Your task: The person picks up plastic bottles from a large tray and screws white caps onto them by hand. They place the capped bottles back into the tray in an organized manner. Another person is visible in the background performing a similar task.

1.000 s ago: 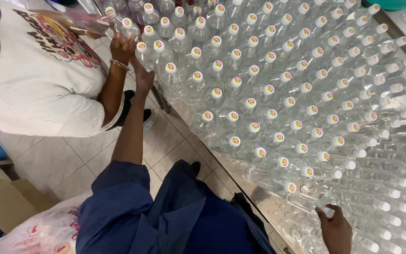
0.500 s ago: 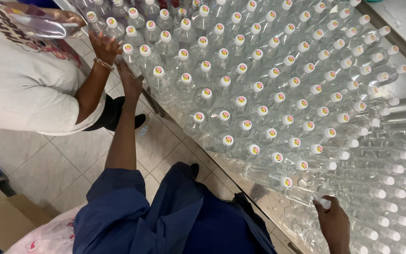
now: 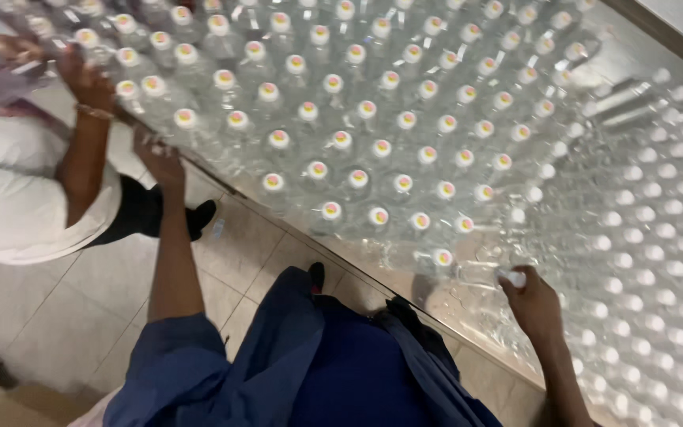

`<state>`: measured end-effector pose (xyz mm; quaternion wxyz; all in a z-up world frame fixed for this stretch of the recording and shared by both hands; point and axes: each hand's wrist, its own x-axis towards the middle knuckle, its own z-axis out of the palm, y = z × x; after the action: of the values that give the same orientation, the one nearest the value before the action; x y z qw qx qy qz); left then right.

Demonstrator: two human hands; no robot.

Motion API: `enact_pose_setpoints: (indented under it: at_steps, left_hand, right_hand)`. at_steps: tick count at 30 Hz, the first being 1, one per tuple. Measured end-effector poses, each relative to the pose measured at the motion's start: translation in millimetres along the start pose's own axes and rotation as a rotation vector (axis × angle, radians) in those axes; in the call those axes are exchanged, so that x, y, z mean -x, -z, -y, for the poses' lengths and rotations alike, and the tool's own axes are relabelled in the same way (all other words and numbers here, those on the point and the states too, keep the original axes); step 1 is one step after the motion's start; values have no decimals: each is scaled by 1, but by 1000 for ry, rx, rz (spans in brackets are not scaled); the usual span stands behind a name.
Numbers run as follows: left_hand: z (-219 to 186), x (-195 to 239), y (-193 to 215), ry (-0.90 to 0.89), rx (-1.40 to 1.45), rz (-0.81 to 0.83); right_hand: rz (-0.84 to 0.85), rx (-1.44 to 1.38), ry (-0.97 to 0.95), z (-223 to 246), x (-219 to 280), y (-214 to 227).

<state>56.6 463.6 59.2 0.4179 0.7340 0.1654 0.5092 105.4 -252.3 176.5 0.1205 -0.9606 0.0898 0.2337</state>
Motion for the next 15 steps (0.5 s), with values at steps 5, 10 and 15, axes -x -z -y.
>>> enact_pose_setpoints:
  at_steps: [5,10,15]
  left_hand:
    - [-5,61,21,303,-708,-435]
    - [-286,160,-57,-207,-36,16]
    - [-445,256,-185,-335,476,720]
  right_hand:
    - [-61,-129,100,-17,-5,4]
    - [-72,-256,256,-24,45,85]
    - [-133,-414,618,-46,86,155]
